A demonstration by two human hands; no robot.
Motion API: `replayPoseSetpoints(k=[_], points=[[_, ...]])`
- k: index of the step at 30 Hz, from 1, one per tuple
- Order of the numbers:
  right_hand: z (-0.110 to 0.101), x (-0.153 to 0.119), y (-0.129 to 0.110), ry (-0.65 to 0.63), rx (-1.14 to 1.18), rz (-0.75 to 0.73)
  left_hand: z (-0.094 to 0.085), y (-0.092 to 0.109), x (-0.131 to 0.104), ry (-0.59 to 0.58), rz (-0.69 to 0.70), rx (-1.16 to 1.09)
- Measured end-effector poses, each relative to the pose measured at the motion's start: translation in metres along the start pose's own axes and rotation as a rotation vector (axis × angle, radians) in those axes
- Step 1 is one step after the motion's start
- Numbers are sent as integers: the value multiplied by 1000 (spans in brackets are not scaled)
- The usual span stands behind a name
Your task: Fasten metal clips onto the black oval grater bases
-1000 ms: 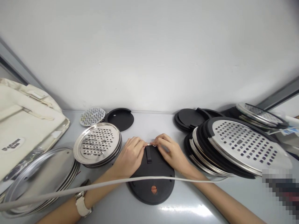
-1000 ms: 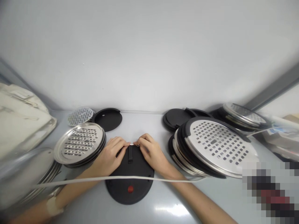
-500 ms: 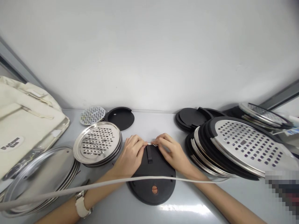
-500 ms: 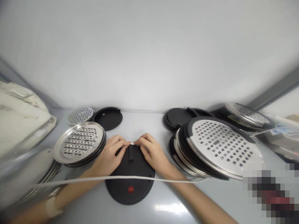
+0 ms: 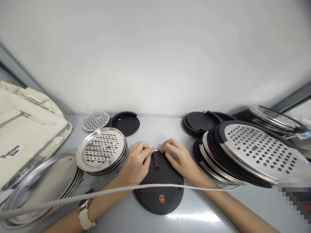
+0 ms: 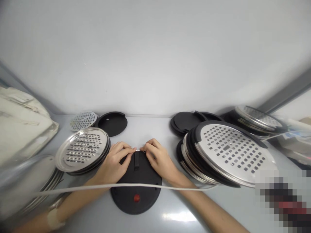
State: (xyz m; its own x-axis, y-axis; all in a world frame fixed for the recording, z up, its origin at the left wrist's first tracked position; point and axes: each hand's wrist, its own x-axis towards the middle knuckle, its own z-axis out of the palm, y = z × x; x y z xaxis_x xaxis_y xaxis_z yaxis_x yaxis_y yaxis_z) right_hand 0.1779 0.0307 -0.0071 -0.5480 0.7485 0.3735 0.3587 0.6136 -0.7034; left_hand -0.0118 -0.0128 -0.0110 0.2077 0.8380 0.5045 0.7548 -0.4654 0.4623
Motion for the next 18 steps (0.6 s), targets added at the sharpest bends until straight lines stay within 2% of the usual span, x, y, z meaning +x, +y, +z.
replayPoseSetpoints(k=[18], points=[[-3,1,-1,-45,-106,-37,-1,-2,1,-19,12,2]])
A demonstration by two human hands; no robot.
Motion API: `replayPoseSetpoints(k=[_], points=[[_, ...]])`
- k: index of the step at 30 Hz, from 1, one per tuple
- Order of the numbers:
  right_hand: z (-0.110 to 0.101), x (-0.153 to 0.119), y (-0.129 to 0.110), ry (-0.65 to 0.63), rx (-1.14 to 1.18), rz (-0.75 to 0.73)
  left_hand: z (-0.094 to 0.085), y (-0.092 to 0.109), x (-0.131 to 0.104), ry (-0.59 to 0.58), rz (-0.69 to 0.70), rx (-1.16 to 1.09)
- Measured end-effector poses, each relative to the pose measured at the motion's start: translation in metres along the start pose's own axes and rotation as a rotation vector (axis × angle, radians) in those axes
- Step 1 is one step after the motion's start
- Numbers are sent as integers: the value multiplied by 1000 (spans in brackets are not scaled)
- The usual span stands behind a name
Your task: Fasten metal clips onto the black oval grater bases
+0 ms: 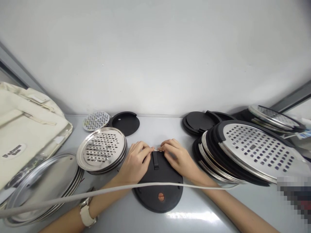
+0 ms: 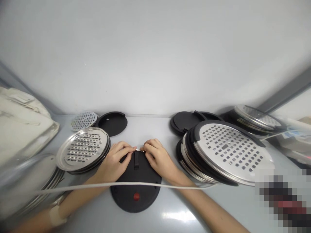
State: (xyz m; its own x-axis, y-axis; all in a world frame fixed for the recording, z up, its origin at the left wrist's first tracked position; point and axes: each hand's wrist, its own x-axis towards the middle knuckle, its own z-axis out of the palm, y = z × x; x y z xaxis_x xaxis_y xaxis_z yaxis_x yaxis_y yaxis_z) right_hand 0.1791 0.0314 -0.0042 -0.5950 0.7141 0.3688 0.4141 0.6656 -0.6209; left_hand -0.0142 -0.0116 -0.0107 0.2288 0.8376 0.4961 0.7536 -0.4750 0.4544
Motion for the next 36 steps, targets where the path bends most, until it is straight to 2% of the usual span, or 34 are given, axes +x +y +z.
replayPoseSetpoints(k=[11,20,36], points=[[-2,2,-4,-32,25,-32,-1,1,1,-9,-44,-79],[-2,3,-3,-67,27,-9,-5,3,4,-116,-26,-195],[1,2,1,-71,64,52,-2,0,0,-47,-29,-90]])
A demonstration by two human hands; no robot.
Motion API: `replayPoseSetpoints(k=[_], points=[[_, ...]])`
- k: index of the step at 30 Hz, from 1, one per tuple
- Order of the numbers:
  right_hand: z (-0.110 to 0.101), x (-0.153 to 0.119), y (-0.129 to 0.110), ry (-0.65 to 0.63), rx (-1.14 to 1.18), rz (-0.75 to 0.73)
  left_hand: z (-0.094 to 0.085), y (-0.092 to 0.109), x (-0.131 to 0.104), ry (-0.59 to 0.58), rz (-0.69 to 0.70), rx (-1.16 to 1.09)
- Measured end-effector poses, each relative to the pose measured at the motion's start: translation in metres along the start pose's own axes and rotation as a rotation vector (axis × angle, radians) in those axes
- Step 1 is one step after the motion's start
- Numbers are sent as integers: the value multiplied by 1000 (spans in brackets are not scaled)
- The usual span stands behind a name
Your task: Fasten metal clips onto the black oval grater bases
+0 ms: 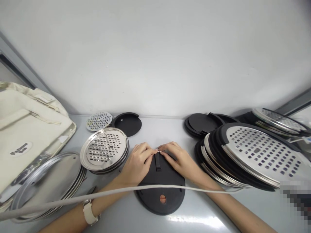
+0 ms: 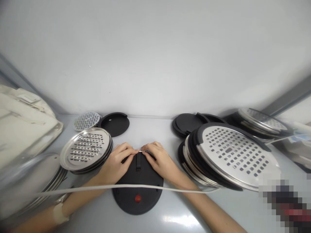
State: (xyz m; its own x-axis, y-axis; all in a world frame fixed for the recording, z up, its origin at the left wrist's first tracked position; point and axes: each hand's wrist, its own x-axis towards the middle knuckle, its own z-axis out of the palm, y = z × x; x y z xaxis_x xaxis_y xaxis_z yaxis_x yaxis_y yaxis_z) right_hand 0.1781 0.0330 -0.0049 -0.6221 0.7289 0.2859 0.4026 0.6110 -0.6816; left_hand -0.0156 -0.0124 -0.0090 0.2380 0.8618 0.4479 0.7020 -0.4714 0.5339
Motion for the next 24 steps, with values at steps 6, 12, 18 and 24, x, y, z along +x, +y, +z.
replayPoseSetpoints(k=[6,12,18,24], points=[[-1,1,-2,-8,21,7,2,0,1,38,34,15],[-1,0,-2,7,2,-5,4,-1,2,44,4,3],[0,1,-3,10,-15,2,3,0,2,39,-10,-17],[1,0,-4,18,15,16,5,-2,3,40,-9,-45]])
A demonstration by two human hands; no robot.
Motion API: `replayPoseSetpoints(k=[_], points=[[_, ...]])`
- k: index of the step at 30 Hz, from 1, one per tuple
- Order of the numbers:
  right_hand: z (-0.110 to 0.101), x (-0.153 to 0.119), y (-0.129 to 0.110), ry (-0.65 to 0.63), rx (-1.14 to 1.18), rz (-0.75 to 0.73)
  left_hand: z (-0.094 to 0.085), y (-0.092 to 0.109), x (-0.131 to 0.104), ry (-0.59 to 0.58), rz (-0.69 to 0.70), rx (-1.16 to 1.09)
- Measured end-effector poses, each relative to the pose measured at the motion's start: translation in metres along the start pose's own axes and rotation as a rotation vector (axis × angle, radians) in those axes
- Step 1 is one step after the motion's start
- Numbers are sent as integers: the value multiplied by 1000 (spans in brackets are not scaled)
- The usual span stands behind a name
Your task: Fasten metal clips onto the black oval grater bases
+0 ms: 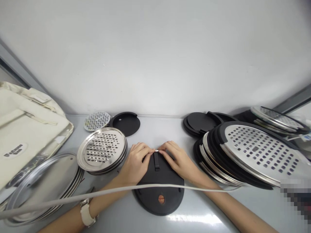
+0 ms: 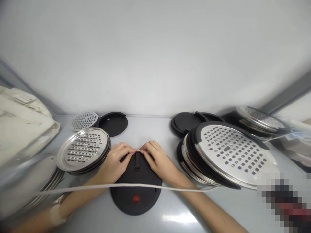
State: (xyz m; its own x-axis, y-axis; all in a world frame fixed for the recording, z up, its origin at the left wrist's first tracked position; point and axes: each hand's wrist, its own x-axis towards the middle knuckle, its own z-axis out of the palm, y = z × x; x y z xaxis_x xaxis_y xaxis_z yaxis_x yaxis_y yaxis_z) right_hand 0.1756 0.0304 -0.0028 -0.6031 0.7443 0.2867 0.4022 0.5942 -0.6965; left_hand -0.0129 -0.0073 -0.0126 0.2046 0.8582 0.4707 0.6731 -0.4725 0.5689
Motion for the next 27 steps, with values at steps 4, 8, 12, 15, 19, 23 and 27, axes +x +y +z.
replayPoseSetpoints(k=[4,8,12,15,19,23,27], points=[[0,-1,-1,0,-3,-3,0,1,0,-8,0,6],[0,0,-1,-8,-11,0,-1,3,0,-18,3,19],[1,0,-1,-12,-8,15,-2,3,1,-33,-4,16],[1,1,-1,-15,-5,18,-2,3,1,-41,-9,-2],[1,1,0,-16,-19,22,-1,2,1,-35,-14,-22],[1,1,0,-17,-28,27,1,1,1,-31,-17,-33],[2,1,0,-12,-22,38,0,1,1,-33,-32,-53]])
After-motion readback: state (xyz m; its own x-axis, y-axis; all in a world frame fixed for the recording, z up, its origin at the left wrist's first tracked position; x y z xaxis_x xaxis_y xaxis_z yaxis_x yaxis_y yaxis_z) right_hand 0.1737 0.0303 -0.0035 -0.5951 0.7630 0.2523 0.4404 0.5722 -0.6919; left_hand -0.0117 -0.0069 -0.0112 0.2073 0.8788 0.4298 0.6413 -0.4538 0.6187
